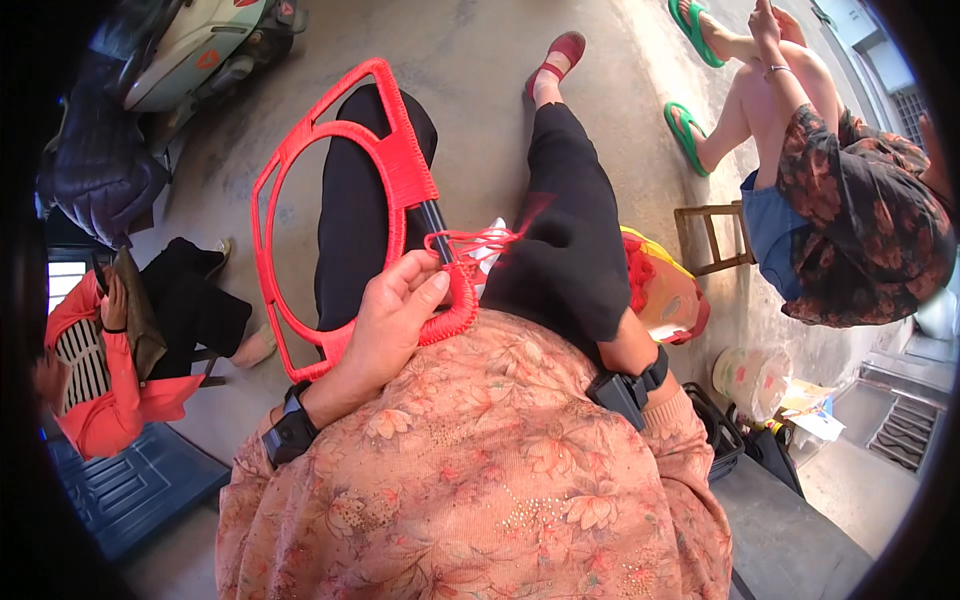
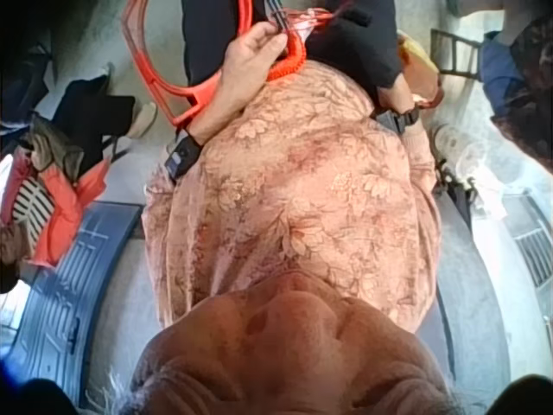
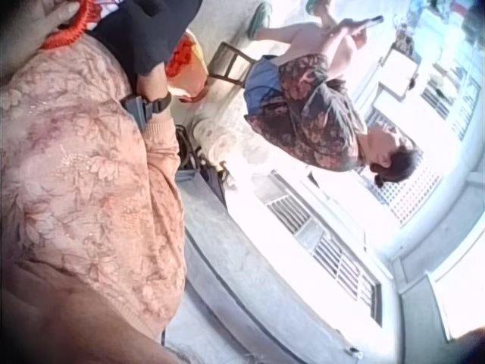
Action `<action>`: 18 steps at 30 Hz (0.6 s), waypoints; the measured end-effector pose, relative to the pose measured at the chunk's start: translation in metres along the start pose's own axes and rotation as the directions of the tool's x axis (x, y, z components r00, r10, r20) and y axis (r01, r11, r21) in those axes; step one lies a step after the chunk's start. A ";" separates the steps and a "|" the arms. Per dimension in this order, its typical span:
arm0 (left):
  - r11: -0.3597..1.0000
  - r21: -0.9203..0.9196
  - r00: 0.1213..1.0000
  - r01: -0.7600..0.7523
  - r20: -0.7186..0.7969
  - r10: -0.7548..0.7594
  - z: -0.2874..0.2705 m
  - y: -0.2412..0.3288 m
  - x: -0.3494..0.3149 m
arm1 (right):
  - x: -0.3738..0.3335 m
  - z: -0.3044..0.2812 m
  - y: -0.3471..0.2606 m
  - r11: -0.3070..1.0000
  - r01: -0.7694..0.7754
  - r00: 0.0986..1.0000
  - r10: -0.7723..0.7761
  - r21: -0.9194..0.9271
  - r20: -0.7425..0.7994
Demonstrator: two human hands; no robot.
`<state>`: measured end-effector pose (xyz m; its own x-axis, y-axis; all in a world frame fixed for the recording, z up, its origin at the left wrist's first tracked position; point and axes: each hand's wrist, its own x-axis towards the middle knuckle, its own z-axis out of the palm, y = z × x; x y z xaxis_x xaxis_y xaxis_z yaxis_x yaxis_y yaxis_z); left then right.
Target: Wrapping a red plastic cord around a red plastic circular frame to create a woven surface, likely for a piece of furniture.
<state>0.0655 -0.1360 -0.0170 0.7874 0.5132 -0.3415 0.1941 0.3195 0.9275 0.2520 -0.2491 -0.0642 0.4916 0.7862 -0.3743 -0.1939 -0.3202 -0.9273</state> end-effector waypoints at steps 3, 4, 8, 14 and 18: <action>0.999 -0.012 0.999 0.033 -0.010 -0.033 -0.003 -0.001 0.002 | -0.011 -0.014 0.011 0.903 0.029 0.994 0.018 0.429 -0.106; 0.997 0.022 0.997 0.080 -0.012 -0.080 -0.003 0.000 0.003 | -0.015 -0.017 0.012 0.818 0.047 0.995 0.012 0.574 -0.099; 0.995 -0.014 0.995 0.100 -0.007 -0.101 0.001 0.005 0.006 | -0.024 -0.030 0.007 0.420 0.074 0.996 -0.077 0.905 -0.045; 0.985 -0.064 0.986 0.163 -0.011 -0.164 0.004 0.008 0.007 | -0.028 -0.039 -0.001 0.145 0.060 0.990 -0.132 0.988 -0.041; 0.982 -0.110 0.988 0.154 -0.004 -0.156 0.002 0.004 0.009 | -0.020 -0.060 0.014 0.453 0.086 0.969 -0.247 0.887 0.032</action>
<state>0.0749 -0.1320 -0.0159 0.7450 0.4606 -0.4825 0.2475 0.4809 0.8411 0.2899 -0.3011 -0.0689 0.4972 0.8572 -0.1339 -0.7986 0.3918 -0.4570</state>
